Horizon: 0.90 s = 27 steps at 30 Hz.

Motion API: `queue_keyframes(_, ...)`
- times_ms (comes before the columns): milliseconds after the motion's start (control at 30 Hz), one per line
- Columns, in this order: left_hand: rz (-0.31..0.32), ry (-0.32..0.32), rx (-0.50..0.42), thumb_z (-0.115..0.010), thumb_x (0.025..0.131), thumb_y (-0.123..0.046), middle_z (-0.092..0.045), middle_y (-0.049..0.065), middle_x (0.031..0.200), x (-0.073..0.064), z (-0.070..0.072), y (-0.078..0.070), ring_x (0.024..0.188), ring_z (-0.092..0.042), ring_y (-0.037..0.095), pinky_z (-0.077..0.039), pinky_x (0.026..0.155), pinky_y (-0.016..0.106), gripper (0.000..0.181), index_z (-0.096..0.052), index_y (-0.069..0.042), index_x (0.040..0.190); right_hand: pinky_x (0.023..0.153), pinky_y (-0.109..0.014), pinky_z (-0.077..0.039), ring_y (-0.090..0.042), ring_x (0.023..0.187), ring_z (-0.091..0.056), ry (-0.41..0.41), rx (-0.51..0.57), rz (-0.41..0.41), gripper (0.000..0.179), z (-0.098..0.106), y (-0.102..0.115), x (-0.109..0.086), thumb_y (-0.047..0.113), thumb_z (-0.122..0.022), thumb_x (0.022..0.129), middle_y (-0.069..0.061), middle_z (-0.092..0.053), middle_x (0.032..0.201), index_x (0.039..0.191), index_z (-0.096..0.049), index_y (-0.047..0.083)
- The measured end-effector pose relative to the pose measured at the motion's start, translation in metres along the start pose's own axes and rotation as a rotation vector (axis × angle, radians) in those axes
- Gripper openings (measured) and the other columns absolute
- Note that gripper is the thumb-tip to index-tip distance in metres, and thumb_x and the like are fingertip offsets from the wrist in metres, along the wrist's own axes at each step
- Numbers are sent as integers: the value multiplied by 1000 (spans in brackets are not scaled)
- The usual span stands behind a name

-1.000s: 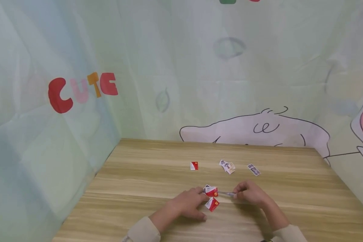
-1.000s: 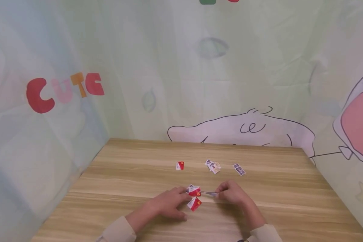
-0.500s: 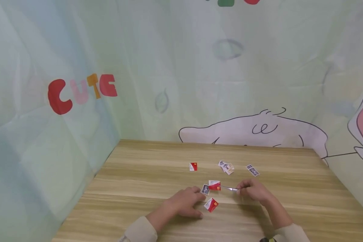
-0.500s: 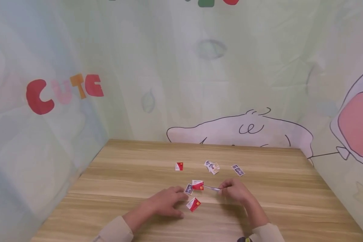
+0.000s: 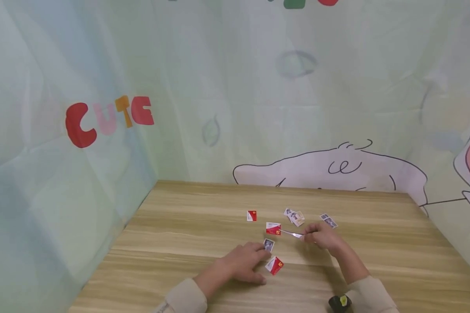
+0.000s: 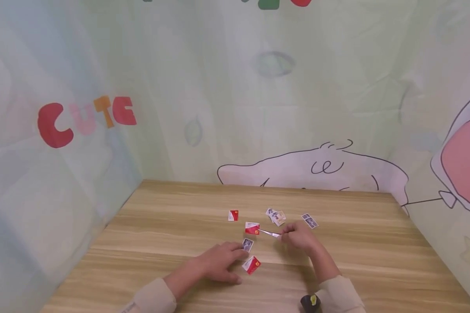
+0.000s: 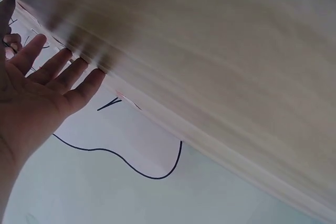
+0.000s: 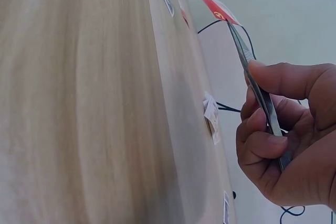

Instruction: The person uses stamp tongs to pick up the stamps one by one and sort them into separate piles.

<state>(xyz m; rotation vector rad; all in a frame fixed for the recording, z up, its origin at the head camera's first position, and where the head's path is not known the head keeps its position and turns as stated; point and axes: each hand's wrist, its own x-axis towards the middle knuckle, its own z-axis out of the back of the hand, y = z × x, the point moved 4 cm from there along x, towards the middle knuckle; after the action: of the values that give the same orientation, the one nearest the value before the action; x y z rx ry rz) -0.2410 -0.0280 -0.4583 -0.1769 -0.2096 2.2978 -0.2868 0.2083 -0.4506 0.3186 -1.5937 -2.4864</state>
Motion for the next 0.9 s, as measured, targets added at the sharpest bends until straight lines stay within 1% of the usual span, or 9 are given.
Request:
queue_keyframes(100, 16, 11, -6, -70, 77, -47, -45, 7, 135, 1, -1, -1, 121, -42, 23, -41, 92, 47, 62, -54, -19, 130, 44, -21, -29, -11, 51, -37, -36, -31, -21, 14, -1, -2, 4, 0, -63, 78, 0, -49, 63, 88, -65, -8)
queue_keyframes(233, 26, 16, -15, -71, 76, -47, -45, 7, 135, 2, -2, -1, 122, -42, 24, -40, 92, 49, 60, -56, -19, 127, 51, -26, -37, -17, 61, -45, -87, -88, -51, 12, -3, -5, 11, 1, -65, 77, -4, -55, 71, 88, -68, -4)
queue_keyframes(333, 28, 14, -15, -71, 76, -47, -46, 6, 134, 2, -3, 0, 121, -42, 23, -41, 92, 48, 59, -57, -20, 126, 53, -28, -39, -19, 64, -47, -103, -126, -72, 11, -7, -6, 17, 3, -66, 77, -5, -56, 72, 87, -68, -1)
queue_keyframes(433, 29, 13, -13, -71, 76, -48, -47, 5, 133, 3, -3, 1, 121, -42, 22, -41, 92, 47, 58, -57, -20, 126, 53, -28, -38, -20, 64, -48, -103, -145, -79, 9, -11, -5, 24, 3, -65, 78, -5, -56, 72, 86, -68, 1)
queue_keyframes(667, 5, -8, 14, -70, 76, -50, -48, 5, 132, 2, -1, 0, 119, -44, 22, -42, 90, 44, 59, -58, -20, 125, 55, -29, -38, -21, 67, -48, -103, -107, -80, 8, -19, 0, 36, 0, -62, 80, -5, -55, 73, 86, -67, -1)
queue_keyframes(900, 5, -6, 33, -70, 75, -50, -49, 3, 129, 2, 0, -1, 116, -45, 21, -43, 89, 41, 59, -59, -20, 124, 53, -28, -41, -20, 63, -50, -111, -76, -53, 10, -31, 2, 49, -1, -64, 77, -6, -56, 70, 85, -67, -4)
